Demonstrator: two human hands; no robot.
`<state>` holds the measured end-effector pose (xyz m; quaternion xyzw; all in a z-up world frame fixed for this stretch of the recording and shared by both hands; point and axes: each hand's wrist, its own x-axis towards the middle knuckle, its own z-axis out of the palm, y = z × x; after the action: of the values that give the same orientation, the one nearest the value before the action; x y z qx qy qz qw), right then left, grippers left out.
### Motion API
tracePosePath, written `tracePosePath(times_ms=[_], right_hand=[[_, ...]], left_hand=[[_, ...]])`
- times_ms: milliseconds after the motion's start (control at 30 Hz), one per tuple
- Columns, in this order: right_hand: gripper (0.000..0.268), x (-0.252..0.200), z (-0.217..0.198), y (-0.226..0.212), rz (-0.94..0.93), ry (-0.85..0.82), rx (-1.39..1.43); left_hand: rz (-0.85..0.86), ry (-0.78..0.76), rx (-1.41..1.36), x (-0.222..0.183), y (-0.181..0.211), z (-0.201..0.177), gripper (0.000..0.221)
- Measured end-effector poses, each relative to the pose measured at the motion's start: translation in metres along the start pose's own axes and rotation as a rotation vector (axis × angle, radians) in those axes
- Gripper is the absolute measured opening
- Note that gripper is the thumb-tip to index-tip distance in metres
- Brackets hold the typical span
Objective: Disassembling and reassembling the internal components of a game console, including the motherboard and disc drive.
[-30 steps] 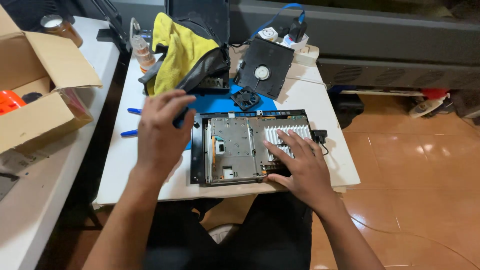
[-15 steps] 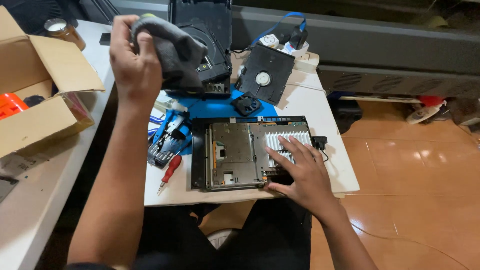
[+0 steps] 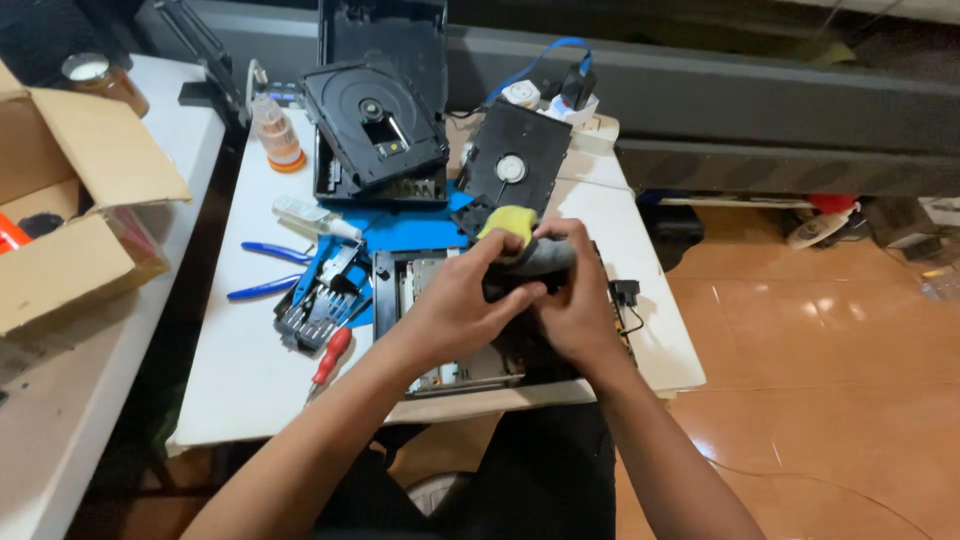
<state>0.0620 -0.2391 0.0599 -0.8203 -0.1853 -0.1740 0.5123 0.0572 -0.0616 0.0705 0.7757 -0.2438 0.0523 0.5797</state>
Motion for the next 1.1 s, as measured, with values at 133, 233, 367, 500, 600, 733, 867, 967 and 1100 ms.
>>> tracePosePath(times_ms=[133,233,367,500,600,733,867,967,1100], right_hand=[[0.044,0.031,-0.005,0.011,-0.039,0.065,-0.168],[0.049,0.062,-0.016,0.021,-0.141,0.176,-0.278],[0.043,0.095,-0.024,0.043,-0.097,0.185,-0.503],[0.059,0.1,-0.017,0.056,0.25,-0.238,-0.918],[0.048,0.104,0.003,0.021,0.141,-0.268,-0.836],[0.041,0.131,0.048,0.047,0.054,-0.294,-0.689],[0.05,0.169,0.097,0.069,0.173,-0.28,-0.587],[0.066,0.186,0.123,0.078,0.305,-0.274,-0.503],[0.085,0.192,0.142,0.09,0.446,-0.267,-0.382]], left_hand=[[0.152,0.076,0.108,0.01,-0.022,-0.017,0.037],[0.039,0.082,0.116,0.019,-0.035,-0.04,0.032],[0.013,0.226,0.293,0.026,-0.075,-0.061,0.02],[0.0,0.461,0.332,0.022,-0.092,-0.077,0.016],[-0.023,0.563,0.307,0.017,-0.084,-0.089,0.014],[-0.074,0.695,0.296,0.013,-0.099,-0.107,0.019],[-0.25,0.71,0.21,0.012,-0.102,-0.111,0.02],[-0.346,0.675,0.19,0.015,-0.106,-0.114,0.022],[-0.378,0.613,0.153,0.014,-0.091,-0.114,0.041]])
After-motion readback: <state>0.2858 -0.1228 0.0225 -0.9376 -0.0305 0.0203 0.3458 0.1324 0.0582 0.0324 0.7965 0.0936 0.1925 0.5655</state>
